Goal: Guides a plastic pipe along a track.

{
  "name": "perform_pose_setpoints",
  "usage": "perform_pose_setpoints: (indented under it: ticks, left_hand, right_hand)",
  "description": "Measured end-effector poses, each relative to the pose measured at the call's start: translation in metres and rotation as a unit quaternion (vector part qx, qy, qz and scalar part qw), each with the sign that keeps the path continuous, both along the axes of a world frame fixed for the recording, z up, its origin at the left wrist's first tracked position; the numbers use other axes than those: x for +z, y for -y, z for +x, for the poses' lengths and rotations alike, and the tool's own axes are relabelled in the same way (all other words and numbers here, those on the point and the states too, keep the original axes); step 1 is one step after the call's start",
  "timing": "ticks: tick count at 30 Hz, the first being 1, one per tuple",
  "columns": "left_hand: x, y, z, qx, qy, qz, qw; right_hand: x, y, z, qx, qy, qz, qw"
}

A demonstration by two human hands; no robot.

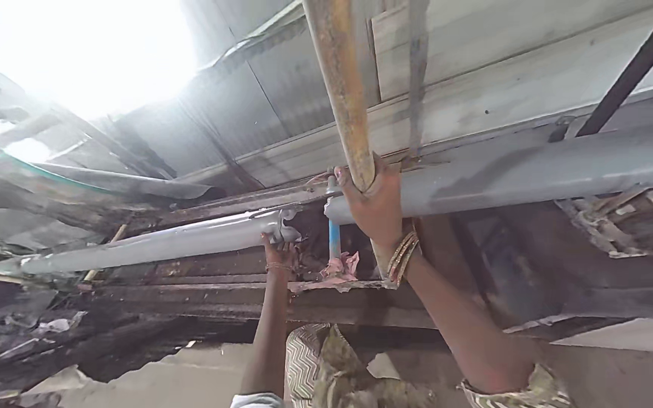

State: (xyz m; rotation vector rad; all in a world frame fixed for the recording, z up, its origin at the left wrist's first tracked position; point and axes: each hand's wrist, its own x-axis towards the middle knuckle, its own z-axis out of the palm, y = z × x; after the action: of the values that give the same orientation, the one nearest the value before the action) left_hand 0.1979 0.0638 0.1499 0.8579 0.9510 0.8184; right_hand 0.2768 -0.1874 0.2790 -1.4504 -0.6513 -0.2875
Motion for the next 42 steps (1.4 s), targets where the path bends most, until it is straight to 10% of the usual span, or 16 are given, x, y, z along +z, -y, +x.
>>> perform_pose_setpoints:
  ticks: [42]
  left_hand:
    - [-0.011, 0.011, 0.021, -0.044, 0.027, -0.008, 0.999]
  right_hand:
    - [-0.005, 0.01, 0.001, 0.048, -0.015, -0.04, 0.998]
